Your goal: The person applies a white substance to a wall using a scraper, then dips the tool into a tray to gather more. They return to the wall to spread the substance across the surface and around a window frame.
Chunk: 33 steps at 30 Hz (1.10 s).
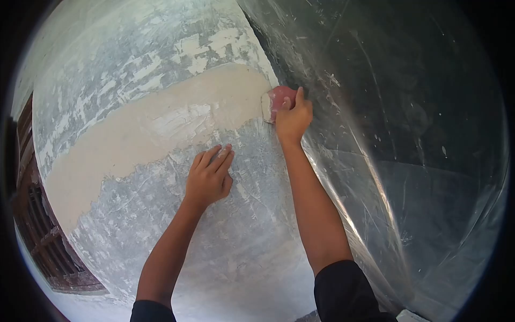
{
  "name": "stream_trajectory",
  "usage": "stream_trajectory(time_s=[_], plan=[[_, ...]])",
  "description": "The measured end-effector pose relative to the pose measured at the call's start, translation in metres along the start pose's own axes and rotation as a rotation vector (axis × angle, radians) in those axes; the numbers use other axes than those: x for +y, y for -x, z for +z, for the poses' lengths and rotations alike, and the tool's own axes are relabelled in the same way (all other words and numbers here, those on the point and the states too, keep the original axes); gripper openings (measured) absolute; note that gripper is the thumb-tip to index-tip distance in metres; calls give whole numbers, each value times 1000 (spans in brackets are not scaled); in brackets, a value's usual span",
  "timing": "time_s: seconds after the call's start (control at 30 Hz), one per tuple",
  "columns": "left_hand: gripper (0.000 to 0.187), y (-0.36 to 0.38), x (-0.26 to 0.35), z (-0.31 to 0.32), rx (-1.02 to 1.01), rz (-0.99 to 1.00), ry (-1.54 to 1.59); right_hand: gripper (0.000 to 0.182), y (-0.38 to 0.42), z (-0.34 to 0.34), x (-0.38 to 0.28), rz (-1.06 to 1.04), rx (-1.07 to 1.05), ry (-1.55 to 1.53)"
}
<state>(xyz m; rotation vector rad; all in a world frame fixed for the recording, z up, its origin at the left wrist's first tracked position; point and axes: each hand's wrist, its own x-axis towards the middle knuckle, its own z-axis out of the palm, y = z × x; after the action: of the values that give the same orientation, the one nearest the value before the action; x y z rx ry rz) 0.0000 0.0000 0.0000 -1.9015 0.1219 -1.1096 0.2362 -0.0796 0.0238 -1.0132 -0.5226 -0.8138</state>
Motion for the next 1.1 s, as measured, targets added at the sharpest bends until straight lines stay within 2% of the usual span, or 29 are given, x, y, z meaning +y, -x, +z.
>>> stream_trajectory(time_s=[0.07,0.1,0.2,0.3,0.33,0.37,0.43,0.5,0.57,0.6,0.63,0.7,0.73,0.83,0.9,1.03,1.1], plan=[[44,-3,0,0,14,22,9,49,-2,-12,13,61,260,32],[44,3,5,0,25,-20,11,49,3,-12,1,30,229,38],[43,1,2,0,29,-2,4,49,23,5,-41,-140,40,-221],[43,2,2,-1,13,-3,7,51,19,17,-26,-44,-17,-101],[44,2,3,0,26,-15,26,46,14,16,-10,9,138,0],[45,3,3,0,40,-26,46,46,11,11,8,13,139,-1],[45,4,3,0,36,-24,48,49,10,-12,7,114,272,-7],[45,2,2,0,34,-21,43,49,16,-7,-10,75,251,-36],[45,2,3,-1,24,-29,53,49,21,-1,-22,-148,-42,-173],[45,2,3,0,24,-29,51,49,20,0,-22,-161,-100,-110],[45,2,3,0,29,-27,49,49,15,3,-11,-160,-99,-111],[45,3,3,0,33,-28,50,50,4,2,7,-10,187,42],[45,3,3,0,28,-25,48,50,7,-2,5,-13,185,46],[45,2,3,0,33,-25,41,50,21,-7,-25,-66,132,-110],[45,2,2,0,33,-23,41,49,33,3,-48,-253,-131,-256],[45,2,3,0,26,-15,34,49,16,12,-19,-310,-141,-186],[45,3,4,-1,33,-28,56,48,2,-3,0,-107,166,40]])
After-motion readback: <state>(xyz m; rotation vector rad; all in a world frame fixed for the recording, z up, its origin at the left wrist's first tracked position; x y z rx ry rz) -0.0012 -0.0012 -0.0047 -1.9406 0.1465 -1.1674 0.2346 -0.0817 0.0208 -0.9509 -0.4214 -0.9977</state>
